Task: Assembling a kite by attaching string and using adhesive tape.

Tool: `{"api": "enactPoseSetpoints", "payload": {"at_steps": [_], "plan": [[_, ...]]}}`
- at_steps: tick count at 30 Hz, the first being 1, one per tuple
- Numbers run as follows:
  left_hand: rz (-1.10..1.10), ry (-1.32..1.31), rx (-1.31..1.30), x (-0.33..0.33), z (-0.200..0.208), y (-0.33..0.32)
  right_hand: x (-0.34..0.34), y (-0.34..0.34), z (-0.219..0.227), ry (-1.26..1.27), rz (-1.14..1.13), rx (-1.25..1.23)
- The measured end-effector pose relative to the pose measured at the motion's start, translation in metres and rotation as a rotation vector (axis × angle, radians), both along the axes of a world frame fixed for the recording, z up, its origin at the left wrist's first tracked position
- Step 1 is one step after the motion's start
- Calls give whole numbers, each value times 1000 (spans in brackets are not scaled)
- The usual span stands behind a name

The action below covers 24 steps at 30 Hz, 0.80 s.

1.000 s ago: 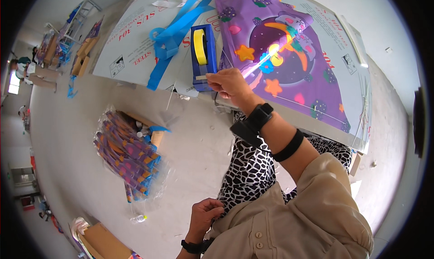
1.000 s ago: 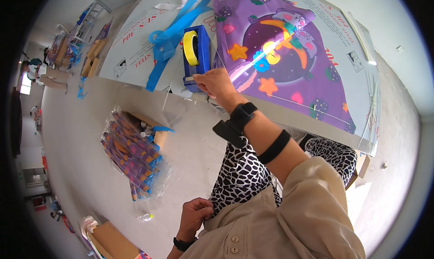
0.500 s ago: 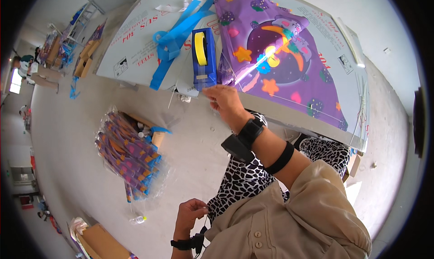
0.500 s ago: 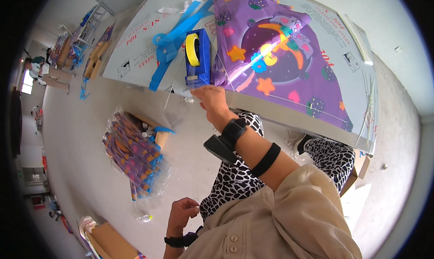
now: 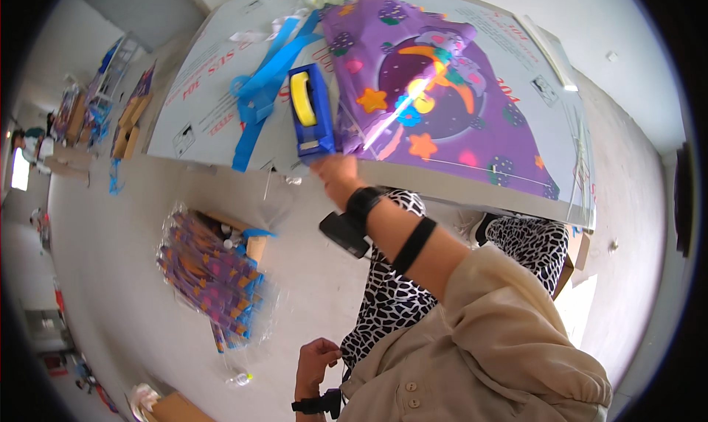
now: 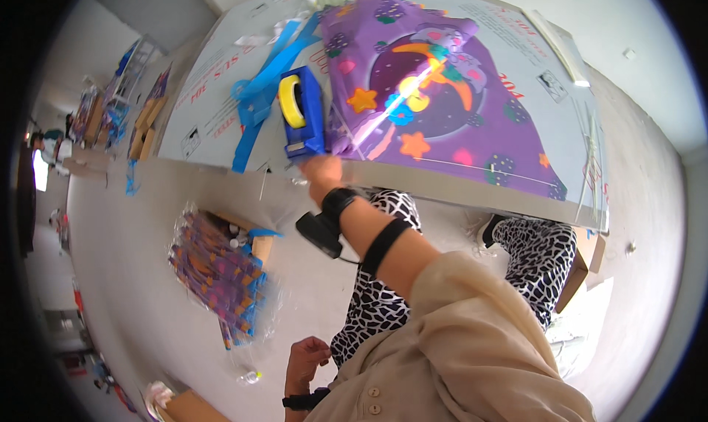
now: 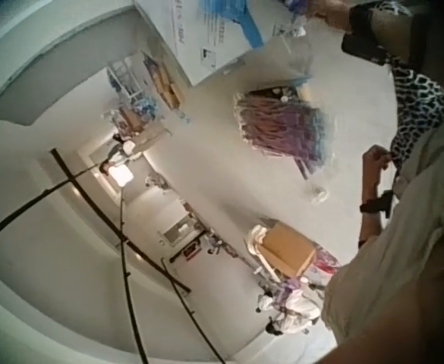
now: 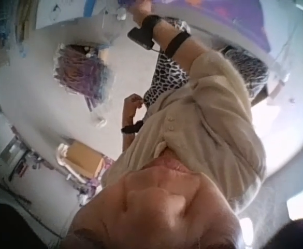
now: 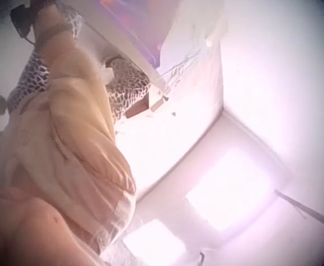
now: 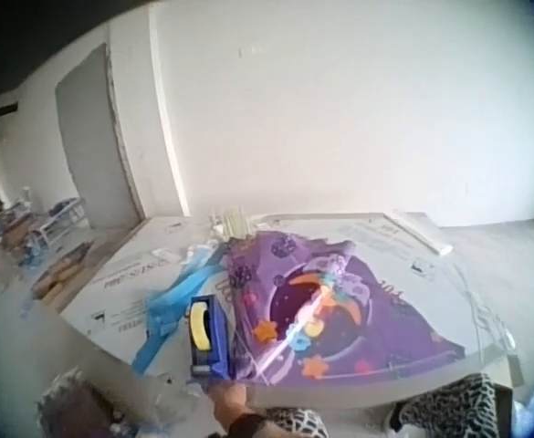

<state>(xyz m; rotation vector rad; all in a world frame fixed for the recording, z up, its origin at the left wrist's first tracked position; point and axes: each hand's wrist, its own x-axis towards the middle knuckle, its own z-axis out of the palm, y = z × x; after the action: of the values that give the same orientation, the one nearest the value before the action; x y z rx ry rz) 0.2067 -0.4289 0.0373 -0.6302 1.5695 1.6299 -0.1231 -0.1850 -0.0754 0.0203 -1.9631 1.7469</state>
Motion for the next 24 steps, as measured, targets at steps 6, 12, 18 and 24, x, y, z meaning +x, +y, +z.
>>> {"api": "enactPoseSetpoints", "payload": {"at_steps": [6, 12, 18, 24], "plan": [[195, 83, 16, 23, 2, -42, 50, -32, 141, -738, 193, -808], [-3, 213, -28, -47, 11, -26, 128, 117, 203, -519, 135, -1010], [-374, 445, 10, -106, 47, 42, 278, 248, 197, -290, -46, -1266], [-703, 642, -77, -141, 79, 126, 380, 299, 161, -176, -230, -1370]]}}
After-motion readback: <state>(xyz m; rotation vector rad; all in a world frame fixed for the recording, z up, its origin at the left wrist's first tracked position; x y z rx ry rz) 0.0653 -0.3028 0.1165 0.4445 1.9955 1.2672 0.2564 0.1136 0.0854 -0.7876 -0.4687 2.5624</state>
